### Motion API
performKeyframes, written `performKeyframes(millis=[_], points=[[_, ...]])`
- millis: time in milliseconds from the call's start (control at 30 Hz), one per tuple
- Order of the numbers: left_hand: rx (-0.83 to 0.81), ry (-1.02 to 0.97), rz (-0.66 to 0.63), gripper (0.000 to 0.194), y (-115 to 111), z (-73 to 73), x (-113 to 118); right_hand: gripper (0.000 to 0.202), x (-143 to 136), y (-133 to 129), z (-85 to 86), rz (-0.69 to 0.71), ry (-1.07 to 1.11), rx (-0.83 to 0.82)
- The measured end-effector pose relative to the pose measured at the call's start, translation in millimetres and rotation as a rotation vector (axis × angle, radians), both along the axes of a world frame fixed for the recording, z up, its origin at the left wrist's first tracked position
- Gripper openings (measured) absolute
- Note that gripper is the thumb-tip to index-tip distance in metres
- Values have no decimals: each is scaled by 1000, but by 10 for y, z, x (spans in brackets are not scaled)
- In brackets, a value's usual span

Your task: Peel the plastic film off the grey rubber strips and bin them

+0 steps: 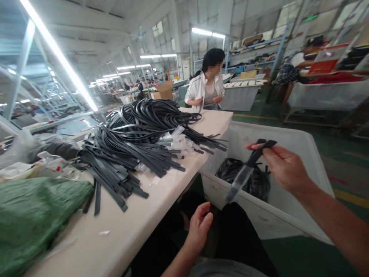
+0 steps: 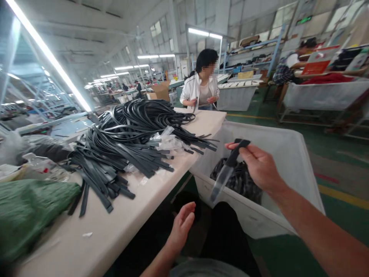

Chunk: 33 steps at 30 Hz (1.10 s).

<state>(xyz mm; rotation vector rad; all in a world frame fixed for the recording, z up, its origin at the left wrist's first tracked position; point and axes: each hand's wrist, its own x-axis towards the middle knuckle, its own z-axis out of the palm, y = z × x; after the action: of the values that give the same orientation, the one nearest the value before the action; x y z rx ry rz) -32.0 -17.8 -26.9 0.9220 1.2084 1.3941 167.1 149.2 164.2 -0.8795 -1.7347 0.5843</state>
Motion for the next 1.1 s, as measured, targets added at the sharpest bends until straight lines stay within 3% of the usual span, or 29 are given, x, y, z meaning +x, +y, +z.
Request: performKeyframes(millis=[100, 167, 267, 333, 433, 533, 700, 767, 833, 967, 1033, 1100], points=[[-52, -35, 50, 53, 43, -197, -33, 24, 235, 363, 261, -151, -71, 151], [-75, -21, 67, 57, 69, -308, -47, 24, 377, 638, 267, -223, -238, 213], [-68, 19, 52, 61, 110, -445, -60, 31, 432, 1039, 33, -255, -506, 221], [-72, 26, 36, 64, 134, -516, -66, 42, 303, 1224, -185, -240, -576, 200], [-74, 10, 23, 66, 148, -578, -84, 43, -133, 1327, -414, -100, -517, 153], [-95, -6, 21, 67, 135, -589, -107, 46, -736, 1330, -419, 19, -421, 93], [-163, 1, 37, 64, 137, -561, -108, 44, -1773, 1466, -185, 171, -98, -465], [-98, 131, 81, 53, 189, -492, -161, 34, -2115, 1546, -126, 174, -83, -584], [68, 374, 168, 44, 305, -332, -311, 29, -2373, 1590, -86, 166, -69, -691], [482, 932, 412, 42, 807, 271, -854, 26, -2647, 1567, 1, 140, -65, -785], [610, 1126, 563, 41, 1180, 599, -1116, 23, -2699, 1533, 55, 127, -71, -780], [674, 1277, 624, 39, 1582, 840, -1305, 21, -2713, 1495, 108, 119, -79, -755]])
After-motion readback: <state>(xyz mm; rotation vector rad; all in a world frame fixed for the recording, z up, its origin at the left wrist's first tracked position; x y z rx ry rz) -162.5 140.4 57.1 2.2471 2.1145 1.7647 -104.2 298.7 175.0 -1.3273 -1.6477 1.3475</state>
